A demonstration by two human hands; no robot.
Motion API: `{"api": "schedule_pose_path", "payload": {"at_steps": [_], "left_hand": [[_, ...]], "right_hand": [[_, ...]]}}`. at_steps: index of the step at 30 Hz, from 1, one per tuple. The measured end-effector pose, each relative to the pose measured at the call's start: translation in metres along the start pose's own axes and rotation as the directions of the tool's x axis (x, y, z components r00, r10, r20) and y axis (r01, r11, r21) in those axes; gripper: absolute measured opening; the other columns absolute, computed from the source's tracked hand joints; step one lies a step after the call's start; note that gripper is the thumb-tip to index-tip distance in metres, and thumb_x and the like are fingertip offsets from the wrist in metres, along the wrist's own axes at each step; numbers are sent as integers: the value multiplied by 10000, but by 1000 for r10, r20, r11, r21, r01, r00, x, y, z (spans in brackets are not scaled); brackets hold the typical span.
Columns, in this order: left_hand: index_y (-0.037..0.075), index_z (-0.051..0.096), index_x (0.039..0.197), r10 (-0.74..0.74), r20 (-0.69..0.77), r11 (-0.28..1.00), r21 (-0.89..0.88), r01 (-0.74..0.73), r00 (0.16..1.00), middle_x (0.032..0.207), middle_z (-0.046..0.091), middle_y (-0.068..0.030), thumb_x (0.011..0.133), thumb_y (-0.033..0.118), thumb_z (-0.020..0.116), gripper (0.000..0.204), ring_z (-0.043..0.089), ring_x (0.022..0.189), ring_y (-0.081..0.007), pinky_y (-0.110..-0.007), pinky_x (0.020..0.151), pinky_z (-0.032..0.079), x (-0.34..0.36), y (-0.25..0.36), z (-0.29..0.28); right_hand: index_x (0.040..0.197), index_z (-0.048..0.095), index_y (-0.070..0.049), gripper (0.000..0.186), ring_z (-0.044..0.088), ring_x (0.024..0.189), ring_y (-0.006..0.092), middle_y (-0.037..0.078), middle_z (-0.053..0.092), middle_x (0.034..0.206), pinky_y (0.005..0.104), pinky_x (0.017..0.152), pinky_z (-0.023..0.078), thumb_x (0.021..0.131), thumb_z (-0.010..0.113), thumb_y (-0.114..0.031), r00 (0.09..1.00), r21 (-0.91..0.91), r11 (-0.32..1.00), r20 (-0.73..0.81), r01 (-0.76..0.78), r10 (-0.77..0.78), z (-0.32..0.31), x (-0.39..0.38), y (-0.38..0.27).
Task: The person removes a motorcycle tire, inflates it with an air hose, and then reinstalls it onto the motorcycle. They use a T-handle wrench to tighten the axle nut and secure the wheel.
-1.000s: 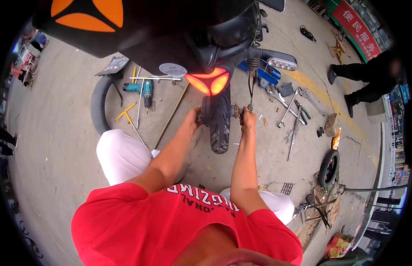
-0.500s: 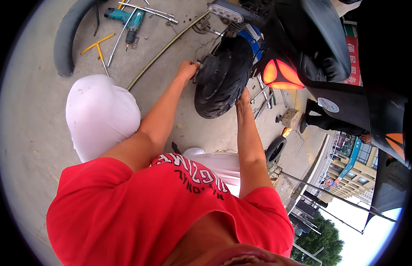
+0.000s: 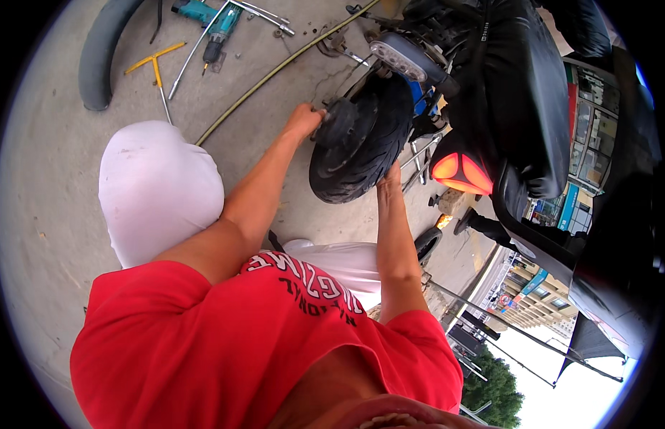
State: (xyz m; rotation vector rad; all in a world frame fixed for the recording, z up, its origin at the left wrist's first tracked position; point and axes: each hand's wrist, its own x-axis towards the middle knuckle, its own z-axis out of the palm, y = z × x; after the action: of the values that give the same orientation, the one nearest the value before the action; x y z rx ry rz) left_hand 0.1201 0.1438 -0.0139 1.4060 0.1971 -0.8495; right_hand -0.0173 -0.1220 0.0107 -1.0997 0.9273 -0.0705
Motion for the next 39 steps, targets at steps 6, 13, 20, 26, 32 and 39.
{"api": "schedule_pose_path", "payload": {"at_steps": [6, 13, 20, 26, 32, 39], "left_hand": [[-13, 591, 841, 37, -31, 998, -50, -38, 999, 650, 515, -50, 893, 278, 615, 296, 459, 531, -137, -314, 472, 338, 9, -10, -6], [6, 595, 844, 26, 42, 996, -87, -22, 999, 620, 482, -21, 905, 268, 600, 269, 425, 488, -124, -306, 450, 315, 0, -5, -3], [12, 562, 834, -2, 30, 988, -157, 7, 1000, 634, 489, -26, 905, 249, 592, 249, 440, 482, -134, -293, 434, 316, 2, -12, 0], [0, 573, 826, 1, 39, 992, -128, 4, 999, 628, 501, -45, 902, 233, 597, 245, 463, 479, -152, -316, 427, 329, -1, -21, 8], [-23, 592, 795, 93, -14, 994, -51, -94, 996, 598, 532, -67, 905, 224, 597, 270, 472, 465, -164, -339, 434, 339, 0, -10, 21], [-18, 602, 843, 59, 20, 997, -49, -58, 998, 654, 561, -71, 916, 240, 578, 269, 477, 490, -163, -331, 444, 353, 15, -7, 40]], "right_hand": [[1368, 431, -11, 482, 527, 1217, 306, 148, 528, 1348, 429, 1051, 415, 1021, 267, -303, 999, 30, 999, -24, 40, -39, 34, -12, -4], [1346, 456, -5, 438, 564, 1174, 304, 148, 557, 1314, 419, 1015, 455, 1018, 332, -268, 988, 65, 986, -20, 153, -152, 37, -20, -7], [1313, 478, 10, 444, 573, 1152, 313, 165, 571, 1281, 439, 991, 469, 1028, 320, -292, 993, 79, 990, -20, 120, -119, 16, 11, 12], [1240, 526, 31, 405, 646, 988, 293, 152, 635, 1156, 435, 861, 526, 1001, 383, -263, 989, 9, 991, -72, 132, -131, 6, 24, 12], [1126, 598, 20, 383, 669, 842, 285, 148, 676, 1001, 401, 767, 547, 983, 426, -291, 999, 277, 960, -12, 39, -37, -2, 28, 15], [986, 633, -34, 322, 649, 655, 238, 105, 676, 827, 339, 611, 549, 967, 454, -301, 981, 291, 946, -170, 141, -94, -3, 28, 9]]}}
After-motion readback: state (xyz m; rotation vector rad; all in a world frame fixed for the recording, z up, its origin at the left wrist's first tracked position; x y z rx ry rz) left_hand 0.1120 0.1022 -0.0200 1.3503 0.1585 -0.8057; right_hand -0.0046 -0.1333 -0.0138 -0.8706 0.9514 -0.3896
